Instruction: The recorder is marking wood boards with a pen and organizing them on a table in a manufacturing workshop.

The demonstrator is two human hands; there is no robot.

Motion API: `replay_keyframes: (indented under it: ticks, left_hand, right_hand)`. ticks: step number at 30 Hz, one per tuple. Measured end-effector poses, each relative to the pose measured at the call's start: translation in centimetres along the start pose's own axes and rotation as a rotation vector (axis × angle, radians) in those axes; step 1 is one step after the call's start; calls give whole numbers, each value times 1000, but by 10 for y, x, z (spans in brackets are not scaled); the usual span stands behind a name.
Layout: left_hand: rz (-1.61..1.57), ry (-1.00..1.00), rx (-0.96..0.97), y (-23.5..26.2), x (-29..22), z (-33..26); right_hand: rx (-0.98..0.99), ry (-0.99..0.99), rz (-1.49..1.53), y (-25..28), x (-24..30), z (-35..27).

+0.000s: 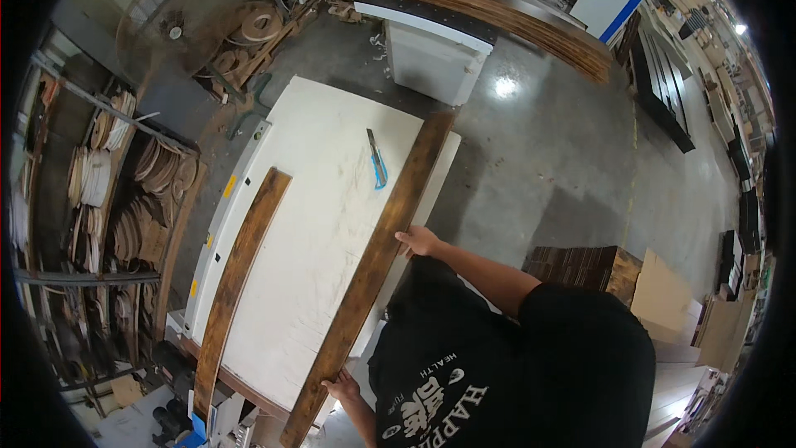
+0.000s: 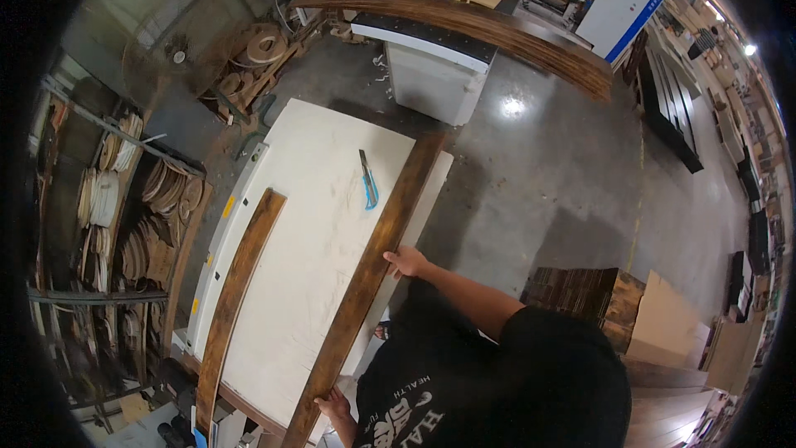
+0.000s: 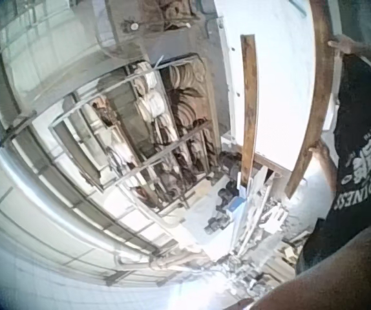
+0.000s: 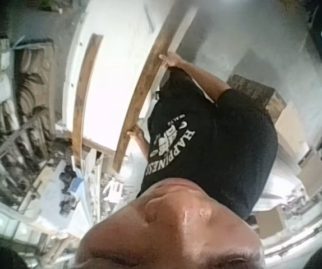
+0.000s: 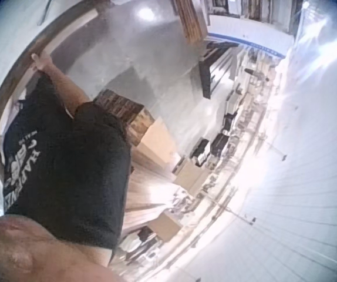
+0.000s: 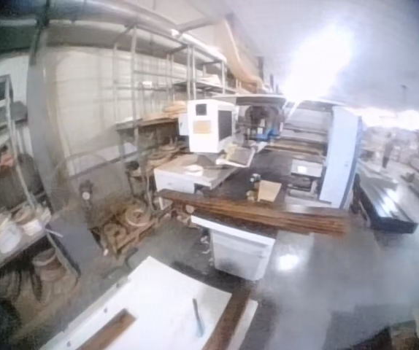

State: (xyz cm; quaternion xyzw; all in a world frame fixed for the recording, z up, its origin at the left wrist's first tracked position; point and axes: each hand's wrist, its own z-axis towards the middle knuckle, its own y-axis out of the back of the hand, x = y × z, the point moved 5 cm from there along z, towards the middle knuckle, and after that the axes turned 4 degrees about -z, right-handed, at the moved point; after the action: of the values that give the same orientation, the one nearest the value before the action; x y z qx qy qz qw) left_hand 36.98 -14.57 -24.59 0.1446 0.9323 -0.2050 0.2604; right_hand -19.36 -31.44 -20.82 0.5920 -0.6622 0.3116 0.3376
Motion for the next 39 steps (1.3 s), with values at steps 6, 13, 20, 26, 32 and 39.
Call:
replay_keyframes:
  ticks: [6, 13, 20, 26, 32, 39]
  left_hand:
    - [208, 35, -25, -9, -19, 5]
    - [488, 134, 39, -15, -27, 0]
    - [1836, -575, 93, -15, -69, 9]
    - [1866, -499, 294, -146, 14, -76]
    - [1494, -440, 592, -129, 54, -48]
    - [1762, -1221, 329, -128, 47, -67]
  right_hand:
    - [63, 32, -20, -3, 10, -2]
    - [-77, -170, -770, 35, 36, -5]
    - [-1183, 91, -447, 240, 62, 34]
    - [-854, 116, 13, 313, 45, 111]
    - [-1061, 188, 43, 311, 40, 109]
    - [-1211, 18, 278, 277, 61, 100]
